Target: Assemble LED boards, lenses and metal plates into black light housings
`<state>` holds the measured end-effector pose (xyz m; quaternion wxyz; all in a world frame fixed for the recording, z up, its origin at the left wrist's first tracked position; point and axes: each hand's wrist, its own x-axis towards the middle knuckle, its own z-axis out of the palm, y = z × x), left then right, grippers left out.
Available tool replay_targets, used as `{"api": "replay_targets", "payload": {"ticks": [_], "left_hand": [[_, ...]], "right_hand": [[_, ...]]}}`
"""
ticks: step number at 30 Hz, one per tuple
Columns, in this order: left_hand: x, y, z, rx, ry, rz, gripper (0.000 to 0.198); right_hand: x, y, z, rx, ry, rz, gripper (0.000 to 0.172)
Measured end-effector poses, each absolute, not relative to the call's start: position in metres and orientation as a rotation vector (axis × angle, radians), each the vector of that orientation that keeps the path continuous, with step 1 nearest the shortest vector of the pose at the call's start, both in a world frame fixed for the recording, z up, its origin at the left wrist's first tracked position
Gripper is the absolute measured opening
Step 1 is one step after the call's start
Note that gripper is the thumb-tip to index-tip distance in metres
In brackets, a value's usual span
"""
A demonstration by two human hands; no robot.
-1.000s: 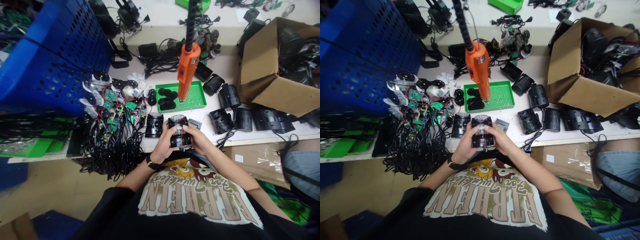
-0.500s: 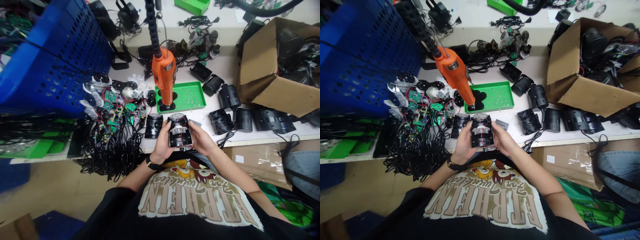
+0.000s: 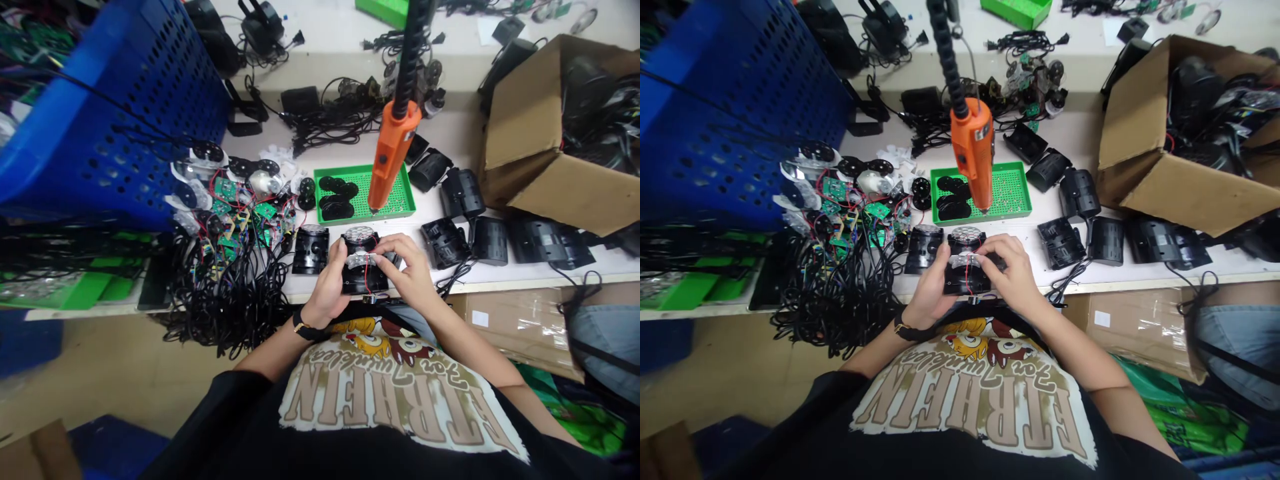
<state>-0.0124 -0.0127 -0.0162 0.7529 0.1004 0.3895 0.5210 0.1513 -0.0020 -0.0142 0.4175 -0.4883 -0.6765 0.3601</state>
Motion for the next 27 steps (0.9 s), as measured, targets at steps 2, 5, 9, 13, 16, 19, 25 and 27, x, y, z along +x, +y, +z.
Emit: {"api": "replay_targets", "payload": {"ticks": [2, 5, 9, 13, 16, 19, 25, 27], "left_hand": [[-0.013, -0.013, -0.017, 0.220, 0.878, 1.132, 0.035], [-0.013, -0.014, -0.017, 0.211, 0.911, 1.131, 0.036], [-0.013, -0.013, -0.017, 0.182, 0.917, 1.121, 0.037], [-0.011, -0.010, -0.015, 0.112, 0.873, 1.112, 0.031], [-0.009, -0.008, -0.012, 0.027, 0.814, 1.058, 0.032], [-0.006, -0.009, -0.008, -0.016, 0.808, 1.021, 0.031], [-0.001, -0.012, -0.012, -0.012, 0.848, 1.053, 0.036], [-0.001, -0.013, -0.014, -0.039, 0.852, 1.016, 0.039]], "right_hand": [[0.152, 0.000, -0.012, -1.204, -1.769, 0.855, 0.007], [0.152, 0.001, -0.012, -1.179, -1.840, 0.816, 0.010], [0.154, -0.001, -0.011, -1.162, -1.935, 0.752, 0.014], [0.157, 0.000, -0.008, -1.158, -1.978, 0.782, 0.016], [0.159, 0.001, -0.008, -1.140, -1.955, 0.805, 0.015], [0.157, 0.000, -0.014, -1.120, -1.926, 0.717, 0.014], [0.147, -0.006, -0.018, -1.035, -1.807, 0.508, 0.009], [0.150, -0.005, -0.011, -1.056, -1.672, 0.517, 0.009]]}}
